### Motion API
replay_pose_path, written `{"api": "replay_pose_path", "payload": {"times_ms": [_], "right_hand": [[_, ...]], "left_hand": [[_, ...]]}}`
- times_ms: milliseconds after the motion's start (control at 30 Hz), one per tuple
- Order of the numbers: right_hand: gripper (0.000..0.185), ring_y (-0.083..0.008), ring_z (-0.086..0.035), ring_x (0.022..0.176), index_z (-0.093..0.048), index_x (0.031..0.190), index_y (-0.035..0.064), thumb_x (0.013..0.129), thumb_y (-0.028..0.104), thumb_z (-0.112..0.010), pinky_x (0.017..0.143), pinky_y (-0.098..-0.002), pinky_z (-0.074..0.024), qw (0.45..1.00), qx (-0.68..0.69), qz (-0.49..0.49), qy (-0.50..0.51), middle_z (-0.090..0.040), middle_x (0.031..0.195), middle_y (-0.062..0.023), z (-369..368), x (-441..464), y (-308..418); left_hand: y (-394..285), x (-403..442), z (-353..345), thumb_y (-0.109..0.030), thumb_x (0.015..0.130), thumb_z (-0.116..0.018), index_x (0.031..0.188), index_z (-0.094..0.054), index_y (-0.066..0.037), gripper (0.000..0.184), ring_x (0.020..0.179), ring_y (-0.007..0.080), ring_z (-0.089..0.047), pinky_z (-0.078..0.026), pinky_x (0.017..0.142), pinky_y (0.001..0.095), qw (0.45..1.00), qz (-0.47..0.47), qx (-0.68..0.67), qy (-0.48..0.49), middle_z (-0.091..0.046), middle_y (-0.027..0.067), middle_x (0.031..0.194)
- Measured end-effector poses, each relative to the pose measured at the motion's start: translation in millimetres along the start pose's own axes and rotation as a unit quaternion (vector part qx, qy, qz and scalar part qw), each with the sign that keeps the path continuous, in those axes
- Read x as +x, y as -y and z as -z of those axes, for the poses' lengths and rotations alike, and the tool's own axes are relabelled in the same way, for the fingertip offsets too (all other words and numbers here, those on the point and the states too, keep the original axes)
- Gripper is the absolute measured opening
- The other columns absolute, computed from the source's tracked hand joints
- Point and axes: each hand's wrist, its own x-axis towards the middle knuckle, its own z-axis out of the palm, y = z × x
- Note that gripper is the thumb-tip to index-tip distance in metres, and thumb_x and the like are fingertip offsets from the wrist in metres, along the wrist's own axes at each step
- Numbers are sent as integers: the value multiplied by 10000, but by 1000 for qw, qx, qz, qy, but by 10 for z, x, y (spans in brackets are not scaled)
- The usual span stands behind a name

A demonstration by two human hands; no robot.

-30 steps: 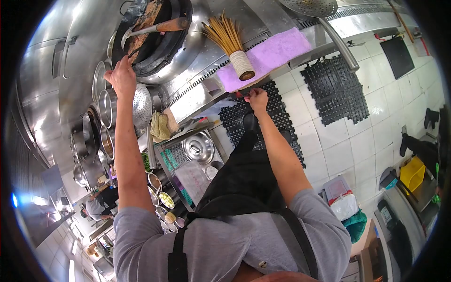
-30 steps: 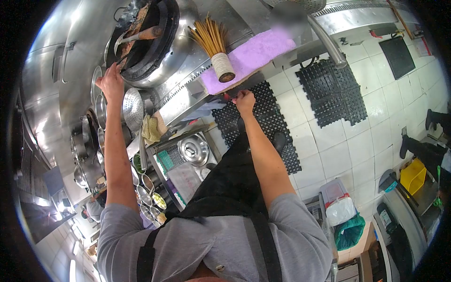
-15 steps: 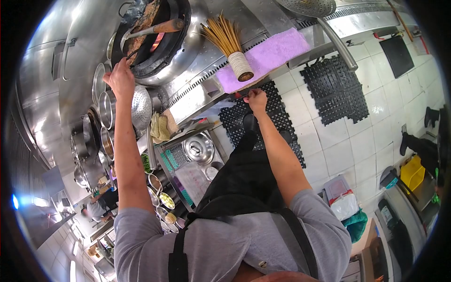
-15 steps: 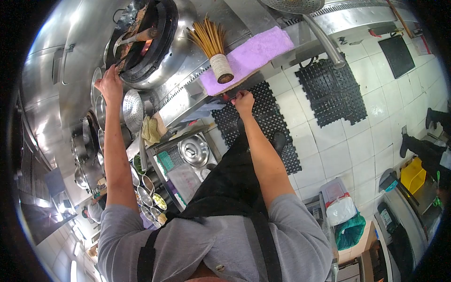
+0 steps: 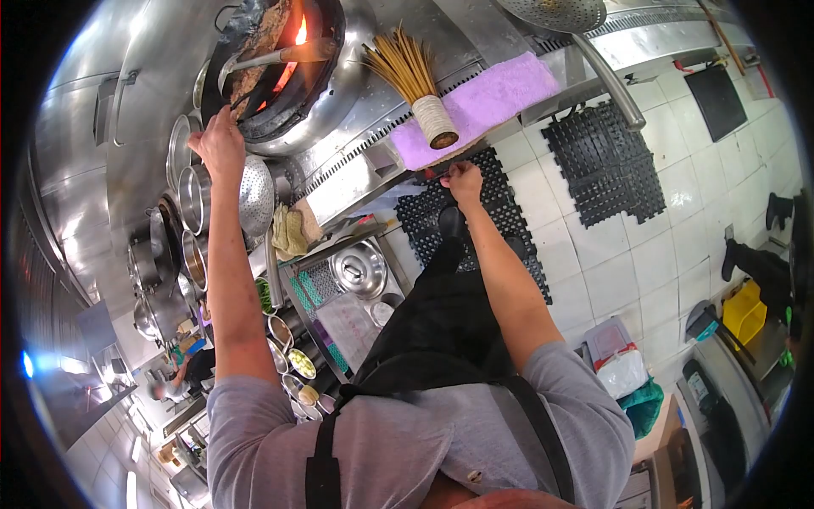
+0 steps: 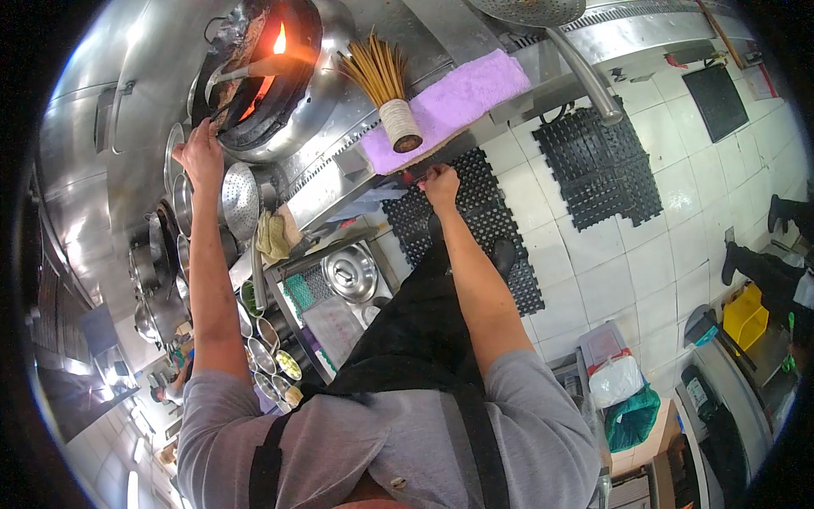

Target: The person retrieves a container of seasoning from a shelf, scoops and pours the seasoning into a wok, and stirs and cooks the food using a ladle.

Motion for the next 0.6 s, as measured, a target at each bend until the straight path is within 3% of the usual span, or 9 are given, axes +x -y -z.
{"api": "replay_pose_path", "payload": {"times_ms": [267,367,467,533,600], "right_hand": [[219,-179,-726,655,-660,1048,-130,985,65,-585,589,-271,-583,998,39,-43,21,-722,864,-146,44,-12,78],[219,-174,-710,616,-678,1028,-87,985,112,-597,580,-288,-574,998,53,-31,7,-718,839,-132,137,-88,-27],[236,-325,-721,681,-677,952,-69,923,163,-647,635,-404,-570,982,-168,82,20,-704,773,-209,366,-232,-477],[238,-384,-704,762,-692,961,-42,899,183,-649,690,-435,-562,943,-291,91,134,-693,801,-228,633,-441,-573],[219,-377,-710,807,-712,970,-19,888,175,-652,743,-433,-559,918,-311,82,233,-705,814,-213,941,-915,-10]], "left_hand": [[-59,-30,-33,-199,980,-597,1097,-718,-114,188,793,282,-670,-378,858,466,1000,-1,13,2,-730,65,918],[-146,-73,-29,-191,970,-610,1097,-715,-124,178,786,278,-670,-378,832,466,1000,-4,-7,16,-729,69,896],[-262,-204,7,-189,958,-627,1146,-701,-135,209,869,258,-673,-372,833,466,998,25,-54,28,-727,67,959],[-296,-247,218,-201,949,-642,1247,-660,-131,306,978,240,-665,-370,875,471,993,76,-83,24,-703,80,1095],[-341,-414,640,-207,940,-652,1286,-636,-125,356,1000,238,-659,-372,905,478,983,111,-145,30,-684,89,1149]]}}
